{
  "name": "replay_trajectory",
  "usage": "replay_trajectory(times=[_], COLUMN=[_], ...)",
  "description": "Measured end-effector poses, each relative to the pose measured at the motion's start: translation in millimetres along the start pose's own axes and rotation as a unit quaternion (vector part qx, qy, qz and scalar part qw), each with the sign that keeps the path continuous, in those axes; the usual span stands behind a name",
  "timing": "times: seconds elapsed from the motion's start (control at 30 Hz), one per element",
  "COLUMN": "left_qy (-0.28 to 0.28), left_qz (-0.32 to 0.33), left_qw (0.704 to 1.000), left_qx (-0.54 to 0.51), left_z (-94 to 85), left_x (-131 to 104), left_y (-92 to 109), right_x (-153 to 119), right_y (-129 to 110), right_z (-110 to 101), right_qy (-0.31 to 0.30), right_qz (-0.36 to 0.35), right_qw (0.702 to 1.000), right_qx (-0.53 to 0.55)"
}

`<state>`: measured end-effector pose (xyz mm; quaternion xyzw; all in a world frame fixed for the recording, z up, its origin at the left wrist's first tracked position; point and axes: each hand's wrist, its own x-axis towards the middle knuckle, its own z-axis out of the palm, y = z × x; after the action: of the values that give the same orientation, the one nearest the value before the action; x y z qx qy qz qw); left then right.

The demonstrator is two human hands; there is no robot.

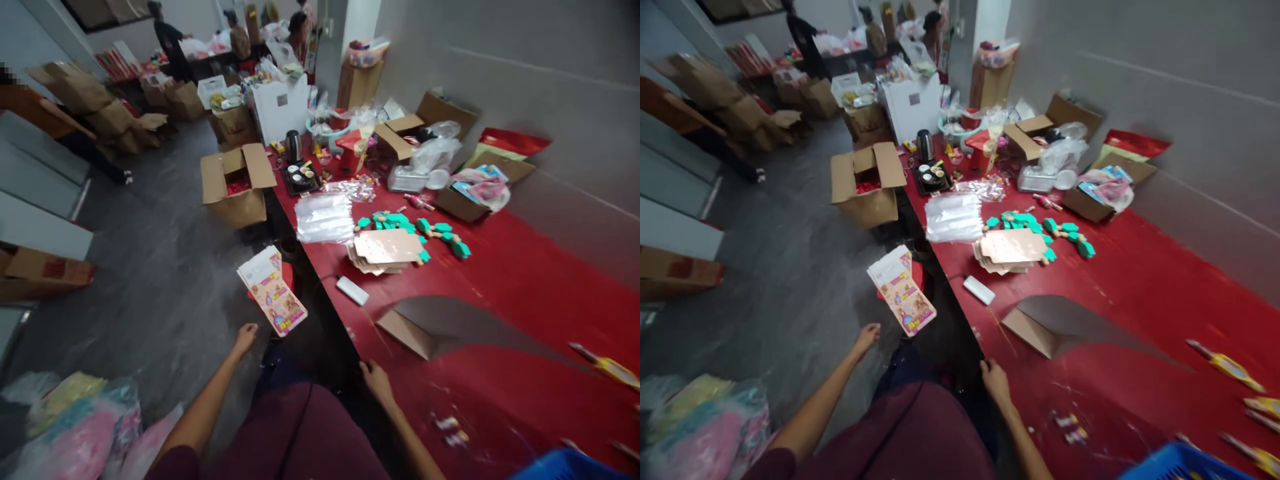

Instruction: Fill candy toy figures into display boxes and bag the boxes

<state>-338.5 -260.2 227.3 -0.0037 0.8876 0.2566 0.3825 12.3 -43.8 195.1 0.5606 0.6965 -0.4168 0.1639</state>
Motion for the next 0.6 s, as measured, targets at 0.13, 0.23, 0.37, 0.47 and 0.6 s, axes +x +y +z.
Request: replay_trajectory(times=[0.13,0.23,0.37,0.47,0.6], left_qy=[0.007,0.029,0.070,0.117,0.191], left_qz=[0.003,-0.009,-0.013,0.010,0.074], left_qw=[1.000,0.999,0.997,0.993,0.979], left_qx=[-0.022,-0.032,-0.026,-0.014,0.002], left_z=[-59.3,-104.5,-151.8,-177.5,-209.6], left_x=[52.4,73.3,95.2,115.0,144.7], left_y=[-6.0,-12.7,-1.5,32.4,109.9], right_x=[3.9,7.7,33.3,69.5,119.5], right_y=[-72.5,-122.4,-182.1,-224.4,-275.6], right_z=[22.2,26.0,17.9,9.5,-6.2], right_qy=[0.007,0.007,0.012,0.018,0.011], right_qz=[0.014,0.011,-0.015,-0.063,-0.133], right_qw=[1.000,1.000,1.000,0.997,0.989], right_qx=[0.003,0.000,0.010,0.029,0.066])
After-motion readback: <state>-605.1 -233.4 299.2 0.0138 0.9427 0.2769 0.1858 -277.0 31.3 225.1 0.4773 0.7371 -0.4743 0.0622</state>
